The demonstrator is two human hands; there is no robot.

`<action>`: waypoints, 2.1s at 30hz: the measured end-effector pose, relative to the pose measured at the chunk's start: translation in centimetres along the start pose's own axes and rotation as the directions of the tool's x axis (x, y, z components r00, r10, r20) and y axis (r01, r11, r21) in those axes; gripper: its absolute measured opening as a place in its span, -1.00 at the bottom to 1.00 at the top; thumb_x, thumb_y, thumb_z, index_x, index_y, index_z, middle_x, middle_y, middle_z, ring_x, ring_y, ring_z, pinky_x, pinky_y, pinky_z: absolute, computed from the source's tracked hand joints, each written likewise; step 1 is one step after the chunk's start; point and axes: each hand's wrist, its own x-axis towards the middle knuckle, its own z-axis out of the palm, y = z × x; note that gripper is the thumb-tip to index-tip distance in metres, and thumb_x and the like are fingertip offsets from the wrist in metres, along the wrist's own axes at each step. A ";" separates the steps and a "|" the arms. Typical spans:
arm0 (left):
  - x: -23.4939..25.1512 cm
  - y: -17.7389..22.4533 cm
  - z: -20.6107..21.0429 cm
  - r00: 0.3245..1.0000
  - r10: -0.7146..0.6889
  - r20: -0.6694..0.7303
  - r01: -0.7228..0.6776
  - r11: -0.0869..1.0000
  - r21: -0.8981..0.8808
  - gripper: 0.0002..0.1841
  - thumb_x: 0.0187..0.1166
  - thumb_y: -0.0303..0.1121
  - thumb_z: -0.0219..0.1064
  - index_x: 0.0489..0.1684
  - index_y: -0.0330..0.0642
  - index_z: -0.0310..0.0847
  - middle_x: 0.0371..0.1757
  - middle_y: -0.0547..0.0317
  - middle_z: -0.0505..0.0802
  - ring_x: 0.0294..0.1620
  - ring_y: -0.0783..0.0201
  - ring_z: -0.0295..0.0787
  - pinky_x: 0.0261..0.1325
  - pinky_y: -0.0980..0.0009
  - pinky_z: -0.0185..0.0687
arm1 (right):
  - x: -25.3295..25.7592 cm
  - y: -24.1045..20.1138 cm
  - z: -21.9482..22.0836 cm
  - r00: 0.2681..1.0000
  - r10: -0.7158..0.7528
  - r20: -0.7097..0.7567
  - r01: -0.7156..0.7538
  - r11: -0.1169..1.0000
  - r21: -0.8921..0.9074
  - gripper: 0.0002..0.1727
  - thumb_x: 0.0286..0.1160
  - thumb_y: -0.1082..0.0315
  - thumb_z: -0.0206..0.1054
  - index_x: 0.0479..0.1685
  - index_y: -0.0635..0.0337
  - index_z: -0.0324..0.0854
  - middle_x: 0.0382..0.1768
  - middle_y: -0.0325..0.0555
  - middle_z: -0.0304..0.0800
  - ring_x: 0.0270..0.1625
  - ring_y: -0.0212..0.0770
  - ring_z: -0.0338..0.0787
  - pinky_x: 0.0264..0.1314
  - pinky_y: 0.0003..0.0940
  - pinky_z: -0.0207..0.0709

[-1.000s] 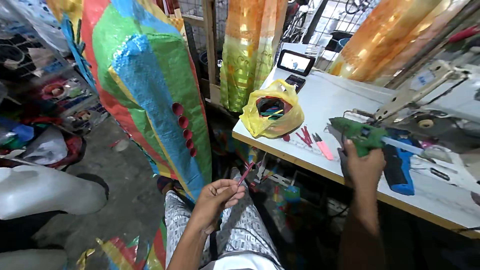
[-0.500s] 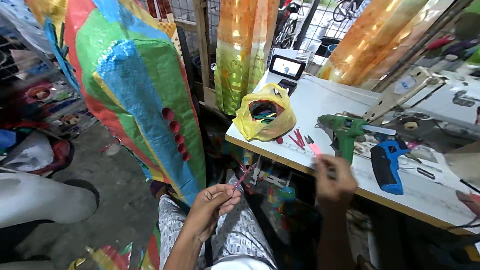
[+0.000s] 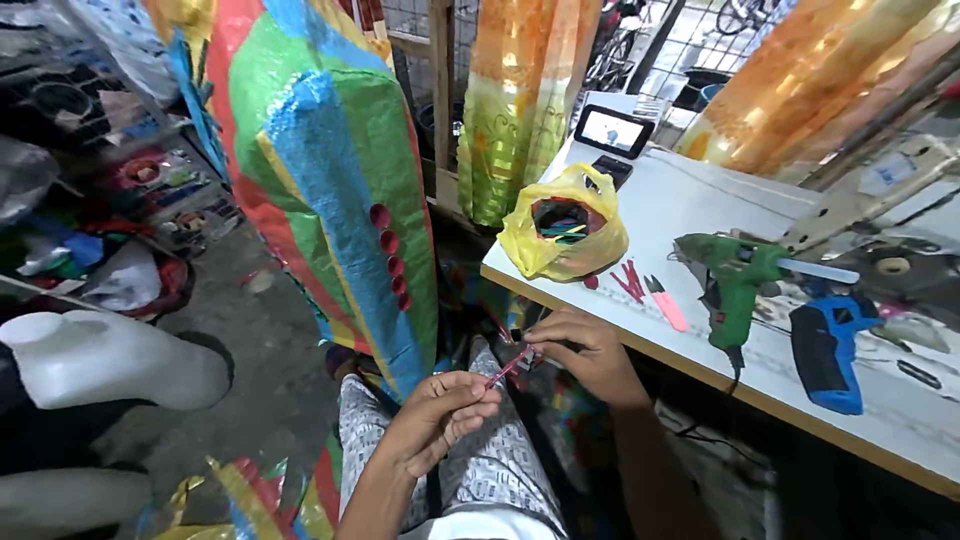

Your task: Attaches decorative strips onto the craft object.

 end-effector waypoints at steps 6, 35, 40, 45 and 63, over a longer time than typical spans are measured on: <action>0.1 0.0 0.2 1.000 -0.005 -0.029 0.005 1.000 -0.003 -0.77 0.68 -0.59 0.14 -0.16 -0.22 0.77 -0.21 0.08 0.96 -0.27 0.41 0.93 -0.16 0.60 0.82 | -0.2 0.2 0.0 1.000 -0.019 -0.021 0.020 0.999 0.035 -0.87 0.51 0.35 0.45 -0.18 0.16 0.89 -0.12 -0.31 0.91 0.08 -0.52 0.77 0.25 -0.57 0.61; -2.3 0.5 -5.5 0.359 0.933 0.003 -0.510 0.194 0.838 -0.86 0.59 -0.57 0.33 -0.07 -0.38 0.79 -0.20 0.28 0.95 -0.20 0.48 0.90 -0.04 0.52 0.85 | 4.4 -1.6 12.6 0.937 0.336 -0.093 -0.297 0.910 0.287 -0.86 0.50 0.38 0.41 -0.17 0.26 0.82 -0.18 -0.20 0.86 -0.12 -0.57 0.75 -0.02 -0.65 0.59; -2.5 5.1 -6.0 0.296 0.954 -0.042 -0.482 0.188 0.856 -0.88 0.59 -0.54 0.33 -0.10 -0.35 0.79 -0.20 0.28 0.94 -0.20 0.47 0.88 -0.07 0.51 0.82 | 7.4 -1.2 14.3 0.913 0.379 -0.152 -0.321 0.896 0.306 -0.89 0.51 0.38 0.45 -0.18 0.23 0.84 -0.21 -0.16 0.88 -0.14 -0.50 0.78 -0.02 -0.56 0.63; -1.9 8.1 -5.5 0.292 0.942 -0.163 -0.413 0.278 0.867 -0.93 0.47 -0.52 0.42 -0.25 -0.31 0.81 0.03 0.20 0.76 -0.08 0.53 0.73 -0.04 0.65 0.71 | 9.2 1.5 13.4 0.839 0.454 -0.301 -0.333 0.865 0.375 -0.91 0.42 0.41 0.53 -0.24 0.23 0.78 -0.31 -0.20 0.83 -0.26 -0.44 0.76 -0.12 -0.48 0.65; 1.9 9.8 -6.3 0.321 0.904 -0.282 -0.517 0.417 0.747 -0.90 0.50 -0.64 0.31 -0.39 -0.32 0.70 0.02 0.04 0.91 0.07 0.31 0.85 0.15 0.41 0.77 | 11.6 6.8 14.0 0.817 0.555 -0.156 -0.424 0.762 0.490 -0.67 0.58 0.31 0.43 0.22 0.28 0.61 -0.12 -0.07 0.78 -0.09 -0.35 0.74 0.04 -0.37 0.61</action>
